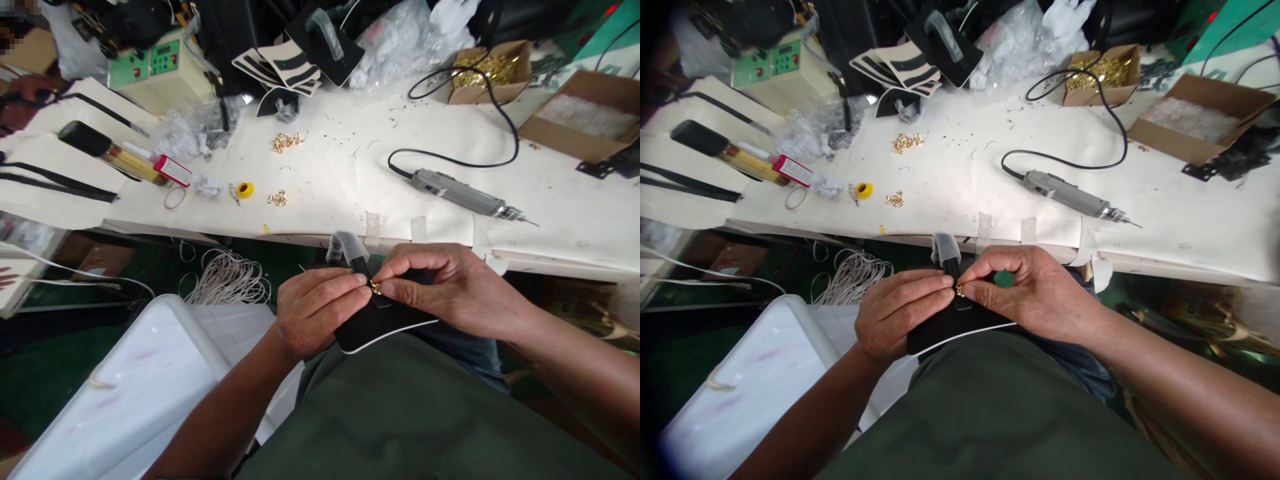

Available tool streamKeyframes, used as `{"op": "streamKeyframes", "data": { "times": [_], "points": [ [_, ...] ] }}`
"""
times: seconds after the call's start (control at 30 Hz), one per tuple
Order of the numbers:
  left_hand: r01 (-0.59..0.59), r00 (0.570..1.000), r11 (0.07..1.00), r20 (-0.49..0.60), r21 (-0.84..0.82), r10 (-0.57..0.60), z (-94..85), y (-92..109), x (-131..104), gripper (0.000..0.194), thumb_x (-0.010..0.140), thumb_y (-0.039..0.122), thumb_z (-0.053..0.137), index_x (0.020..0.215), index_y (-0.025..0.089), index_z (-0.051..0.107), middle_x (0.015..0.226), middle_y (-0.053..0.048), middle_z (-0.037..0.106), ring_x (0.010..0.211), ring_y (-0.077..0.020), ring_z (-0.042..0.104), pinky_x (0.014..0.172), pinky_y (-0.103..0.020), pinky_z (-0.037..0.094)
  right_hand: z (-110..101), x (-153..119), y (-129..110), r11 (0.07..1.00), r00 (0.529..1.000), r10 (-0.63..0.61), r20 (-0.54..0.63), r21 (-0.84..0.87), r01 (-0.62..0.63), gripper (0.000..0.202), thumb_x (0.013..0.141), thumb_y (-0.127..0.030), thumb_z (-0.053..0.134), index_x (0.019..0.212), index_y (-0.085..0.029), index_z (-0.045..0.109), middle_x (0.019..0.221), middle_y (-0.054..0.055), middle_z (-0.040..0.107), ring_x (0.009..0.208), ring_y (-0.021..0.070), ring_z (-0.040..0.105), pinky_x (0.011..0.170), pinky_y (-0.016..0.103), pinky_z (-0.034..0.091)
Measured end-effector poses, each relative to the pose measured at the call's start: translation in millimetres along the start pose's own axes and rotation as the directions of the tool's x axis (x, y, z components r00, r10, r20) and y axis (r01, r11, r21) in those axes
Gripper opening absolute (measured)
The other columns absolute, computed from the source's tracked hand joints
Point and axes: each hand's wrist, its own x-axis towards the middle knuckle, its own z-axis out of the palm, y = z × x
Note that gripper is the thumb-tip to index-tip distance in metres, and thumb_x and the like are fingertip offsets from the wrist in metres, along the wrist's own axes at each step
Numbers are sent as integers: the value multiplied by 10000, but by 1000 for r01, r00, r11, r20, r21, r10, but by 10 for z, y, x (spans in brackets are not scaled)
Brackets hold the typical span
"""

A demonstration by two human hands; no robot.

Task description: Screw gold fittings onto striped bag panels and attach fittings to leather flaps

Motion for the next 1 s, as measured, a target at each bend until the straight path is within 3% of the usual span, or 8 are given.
{"op": "streamKeyframes", "data": {
  "times": [0.17,0.47,0.53,0.63,0.7,0.8,1.0],
  "points": [
    [24,1000,999,-9,-31,-24,39,12,-9,183,911,118,711,1085,168,739,1051,-96,811,1005,-201,771,867,-345,664,25,-43,70,999,999,-13,-36,-50,11,156,899,-382,782,919,-229,805,897,19,760,789,161,684,711,252,528],
    [89,996,996,16,-24,-89,37,38,14,125,924,189,722,1048,195,737,1034,-82,810,949,-188,777,842,-321,658,76,-81,85,968,980,-193,-53,-172,181,96,946,-254,712,992,-214,787,926,28,757,806,152,693,727,251,540],
    [89,996,996,14,-29,-89,27,27,21,131,912,195,738,1042,193,736,1022,-83,809,941,-190,777,836,-323,659,38,-103,88,945,968,-250,-2,-218,244,168,928,-263,739,1084,-209,765,1011,50,759,888,178,708,796,277,555],
    [92,996,995,1,-31,-92,21,18,22,123,919,214,733,1036,180,737,1000,-91,805,915,-188,774,817,-321,657,2,-127,127,899,943,-311,114,-286,331,498,792,-426,887,1203,-208,710,1120,86,744,1002,246,711,872,342,569],
    [96,995,995,-5,-28,-96,23,28,18,121,924,225,729,1035,179,737,996,-89,804,907,-184,772,812,-318,655,21,-134,178,853,923,-365,123,-353,385,538,775,-450,898,1214,-220,691,1114,90,745,994,255,714,857,359,575],
    [103,995,994,-4,-29,-103,28,61,9,143,897,201,756,1037,179,738,1004,-82,803,916,-181,770,825,-314,654,95,-142,262,768,877,-479,42,-464,442,295,924,-272,753,1209,-249,679,1086,84,760,971,234,722,862,372,574],
    [106,994,993,23,-45,-105,27,77,-34,167,897,134,744,1056,185,737,1042,-67,804,968,-174,774,873,-310,655,152,-160,312,675,834,-551,30,-572,466,376,922,-128,651,1277,-249,674,1102,94,758,1014,250,710,909,408,572]
  ]
}}
